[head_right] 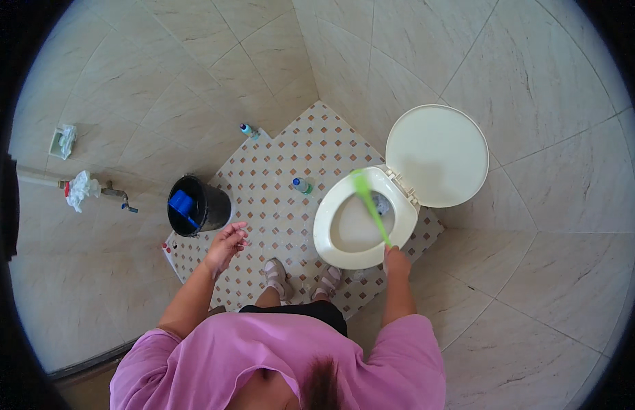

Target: Scrubbing the toilet and bathroom floor with a brush and water.

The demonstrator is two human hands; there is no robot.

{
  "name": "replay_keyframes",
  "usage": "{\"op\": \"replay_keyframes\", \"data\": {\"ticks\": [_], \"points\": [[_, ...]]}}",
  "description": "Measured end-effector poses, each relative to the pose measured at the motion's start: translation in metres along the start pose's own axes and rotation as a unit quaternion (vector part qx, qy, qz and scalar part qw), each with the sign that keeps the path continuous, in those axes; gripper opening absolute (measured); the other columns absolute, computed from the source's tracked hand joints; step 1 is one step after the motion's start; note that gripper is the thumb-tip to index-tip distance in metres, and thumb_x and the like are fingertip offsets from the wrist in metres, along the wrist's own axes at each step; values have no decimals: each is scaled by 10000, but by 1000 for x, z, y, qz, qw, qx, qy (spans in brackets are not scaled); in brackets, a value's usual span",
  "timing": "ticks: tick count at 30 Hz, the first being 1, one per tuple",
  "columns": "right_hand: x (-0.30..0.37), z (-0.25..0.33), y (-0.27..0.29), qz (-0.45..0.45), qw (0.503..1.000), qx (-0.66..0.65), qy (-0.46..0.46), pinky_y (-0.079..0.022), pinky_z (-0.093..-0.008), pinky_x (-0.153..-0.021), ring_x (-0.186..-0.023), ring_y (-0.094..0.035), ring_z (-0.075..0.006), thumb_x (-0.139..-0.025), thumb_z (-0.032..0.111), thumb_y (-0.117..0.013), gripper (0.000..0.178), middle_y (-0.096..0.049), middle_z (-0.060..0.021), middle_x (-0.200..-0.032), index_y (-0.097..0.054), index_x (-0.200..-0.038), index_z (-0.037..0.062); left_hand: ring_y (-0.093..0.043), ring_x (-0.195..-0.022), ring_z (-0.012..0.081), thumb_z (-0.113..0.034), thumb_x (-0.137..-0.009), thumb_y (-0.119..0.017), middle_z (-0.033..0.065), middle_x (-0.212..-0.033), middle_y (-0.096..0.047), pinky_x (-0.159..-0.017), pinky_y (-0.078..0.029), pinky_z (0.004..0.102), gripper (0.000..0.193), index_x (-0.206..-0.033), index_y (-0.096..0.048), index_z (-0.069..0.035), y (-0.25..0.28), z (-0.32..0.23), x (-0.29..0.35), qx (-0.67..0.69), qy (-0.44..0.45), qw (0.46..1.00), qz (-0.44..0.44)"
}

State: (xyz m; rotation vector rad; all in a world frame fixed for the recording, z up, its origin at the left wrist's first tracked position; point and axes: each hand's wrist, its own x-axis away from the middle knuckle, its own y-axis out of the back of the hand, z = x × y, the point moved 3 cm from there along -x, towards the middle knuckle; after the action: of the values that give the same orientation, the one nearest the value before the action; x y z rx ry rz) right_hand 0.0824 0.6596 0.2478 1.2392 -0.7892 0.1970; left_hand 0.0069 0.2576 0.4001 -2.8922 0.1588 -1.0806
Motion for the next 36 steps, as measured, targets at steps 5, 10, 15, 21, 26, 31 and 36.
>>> {"op": "replay_keyframes", "data": {"ticks": [5, 10, 15, 21, 26, 31, 36], "points": [[21, 27, -6, 27, 999, 13, 21, -430, -438, -670, -776, -551, -344, -833, 397, -316, 413, -567, -194, -810, -504, -875, 32, -476, -703, 81, -139, -786, -493, 1, -861, -496, -641, -378, 213, 309, -1082, -428, -74, 0, -1, -3, 4, -6, 1000, 7], [19, 9, 3, -91, 968, -171, -158, -433, -432, -681, -777, -557, -330, -834, 403, -308, 421, -571, -187, -815, -498, -893, 32, -473, -705, 82, -145, -787, -495, 5, -842, -500, -649, -381, 206, 308, -1084, -440, -84, -11, -12, -8, -25, -9, 999, 32], [20, 28, 2, -35, 998, -43, -38, -433, -427, -687, -793, -551, -340, -840, 396, -291, 436, -567, -196, -827, -507, -885, 20, -472, -706, 79, -142, -786, -496, -2, -839, -501, -639, -380, 200, 308, -1084, -442, -86, -14, -9, -18, -40, -1, 997, 61], [75, -38, -28, -79, 954, -157, -242, -419, -438, -690, -823, -537, -345, -840, 414, -277, 467, -562, -197, -844, -550, -855, 36, -470, -691, 78, -129, -785, -498, -3, -829, -497, -629, -383, 203, 299, -1077, -446, -85, -1, -10, -37, -66, 7, 990, 122], [136, -30, -100, -62, 921, -193, -331, -411, -438, -712, -843, -523, -357, -835, 435, -272, 496, -554, -203, -867, -552, -879, 28, -468, -684, 75, -123, -774, -508, -15, -817, -495, -617, -377, 204, 296, -1065, -458, -93, 25, -9, -50, -101, 17, 979, 176], [132, -6, -75, -95, 902, -209, -367, -417, -427, -722, -869, -525, -338, -823, 445, -287, 493, -547, -191, -926, -558, -898, 40, -467, -684, 73, -125, -785, -485, -18, -815, -498, -629, -368, 205, 272, -1056, -463, -108, 58, -4, -65, -133, 9, 965, 225], [188, 52, -188, -61, 893, -242, -374, -413, -454, -695, -822, -530, -361, -816, 447, -305, 508, -547, -220, -869, -555, -866, 8, -459, -678, 67, -100, -791, -467, -12, -811, -499, -630, -363, 198, 268, -1058, -458, -95, 104, -3, -59, -58, 47, 977, 201]]}}
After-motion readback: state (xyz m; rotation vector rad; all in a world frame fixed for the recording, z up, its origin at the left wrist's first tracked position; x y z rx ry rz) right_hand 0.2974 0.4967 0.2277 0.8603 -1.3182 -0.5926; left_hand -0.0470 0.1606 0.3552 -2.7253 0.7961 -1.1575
